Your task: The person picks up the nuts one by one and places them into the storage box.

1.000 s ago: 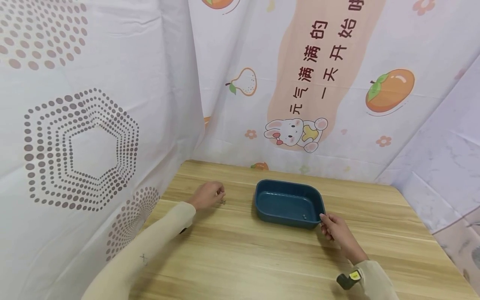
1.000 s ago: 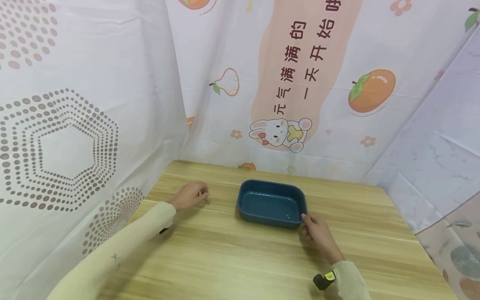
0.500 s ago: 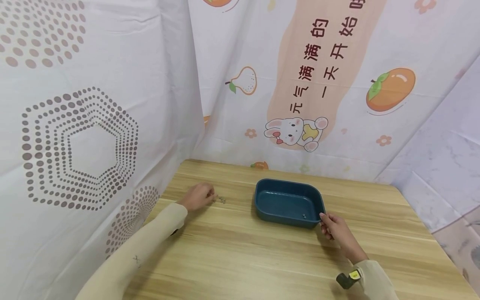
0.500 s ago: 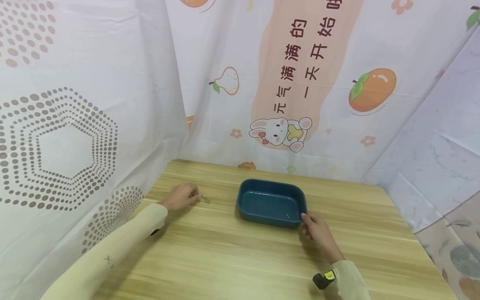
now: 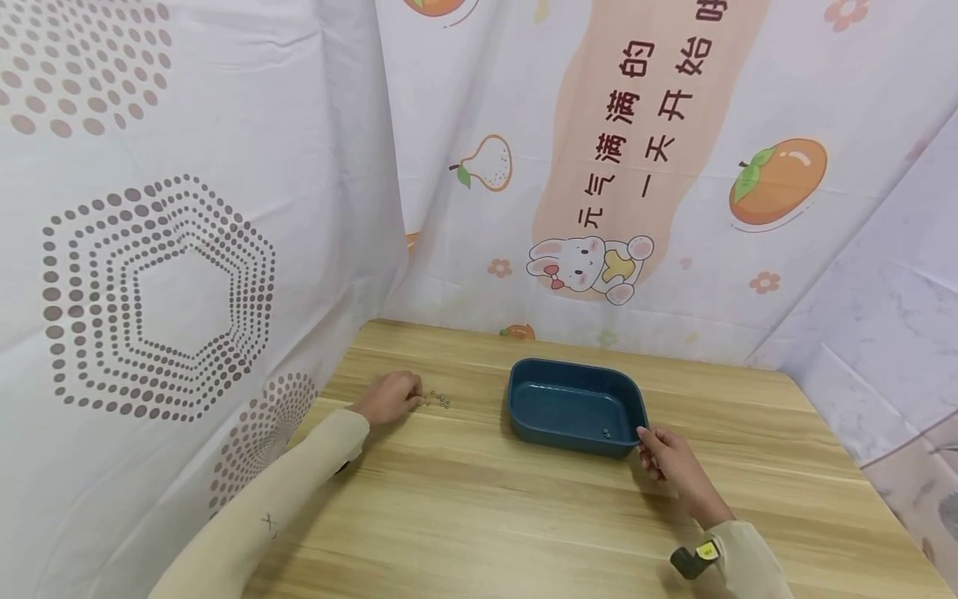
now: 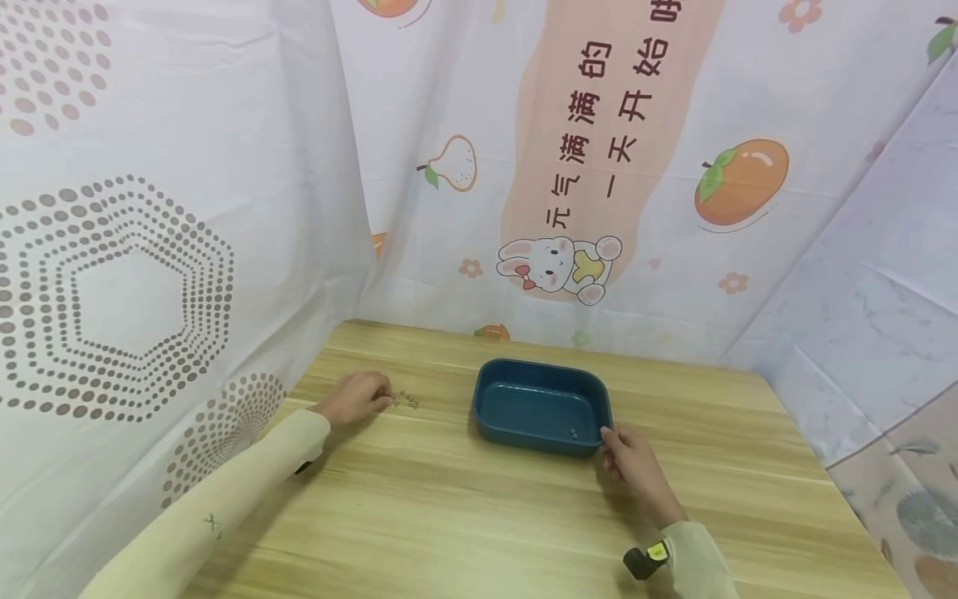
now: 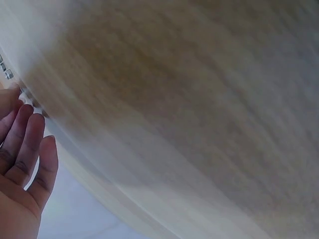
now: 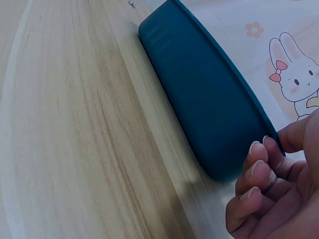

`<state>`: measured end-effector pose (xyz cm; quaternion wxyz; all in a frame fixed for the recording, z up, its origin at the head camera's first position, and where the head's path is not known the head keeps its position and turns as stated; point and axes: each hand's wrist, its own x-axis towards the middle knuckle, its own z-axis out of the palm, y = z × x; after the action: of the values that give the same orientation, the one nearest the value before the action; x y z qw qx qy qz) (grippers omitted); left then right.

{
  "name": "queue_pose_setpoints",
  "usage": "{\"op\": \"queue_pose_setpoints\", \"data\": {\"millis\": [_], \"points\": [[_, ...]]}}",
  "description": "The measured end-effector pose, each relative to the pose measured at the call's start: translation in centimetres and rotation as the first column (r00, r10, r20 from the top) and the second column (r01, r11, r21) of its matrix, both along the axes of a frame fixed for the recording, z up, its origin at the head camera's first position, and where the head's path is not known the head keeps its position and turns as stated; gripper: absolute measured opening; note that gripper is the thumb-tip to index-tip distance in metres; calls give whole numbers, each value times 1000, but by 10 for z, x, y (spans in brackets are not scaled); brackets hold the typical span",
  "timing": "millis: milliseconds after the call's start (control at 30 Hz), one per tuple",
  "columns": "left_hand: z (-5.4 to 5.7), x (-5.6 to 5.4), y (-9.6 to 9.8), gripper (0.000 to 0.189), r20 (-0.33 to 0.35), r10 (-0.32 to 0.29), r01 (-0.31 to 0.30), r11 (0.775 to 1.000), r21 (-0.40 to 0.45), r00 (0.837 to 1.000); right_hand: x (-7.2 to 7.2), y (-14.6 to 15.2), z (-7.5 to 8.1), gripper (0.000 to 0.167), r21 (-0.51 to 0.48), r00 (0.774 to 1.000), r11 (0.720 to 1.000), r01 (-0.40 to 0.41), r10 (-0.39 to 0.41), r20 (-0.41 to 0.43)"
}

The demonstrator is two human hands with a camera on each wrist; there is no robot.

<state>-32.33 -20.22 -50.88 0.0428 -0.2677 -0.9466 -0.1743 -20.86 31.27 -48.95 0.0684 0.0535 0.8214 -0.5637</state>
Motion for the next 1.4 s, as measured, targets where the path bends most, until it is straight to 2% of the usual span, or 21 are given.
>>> {"op": "queue_pose_setpoints", "data": {"millis": [333,633,833,1067,1400], "points": [[6,4,6,13,47,36,-35,999,-26,998,1,-1,-1,48,-1,1000,1000,4,-4,-2],[7,6,7,8,45,-1,3,1000,-31,999,1,-1,-3,47,-2,1000,1000,5,-5,-8],[7,5,8,9,40,-9,11,999,-38,999,1,0,-4,48,1,1000,1000,0,0,-12],[12,6,10,8,70,-2,6,998,-58,998,0,-1,-3,47,-9,1000,1000,7,-7,-2],[14,7,14,10,-25,-46,42,987,-155,999,0,0,-1,44,-8,1000,1000,-2,2,12]]}}
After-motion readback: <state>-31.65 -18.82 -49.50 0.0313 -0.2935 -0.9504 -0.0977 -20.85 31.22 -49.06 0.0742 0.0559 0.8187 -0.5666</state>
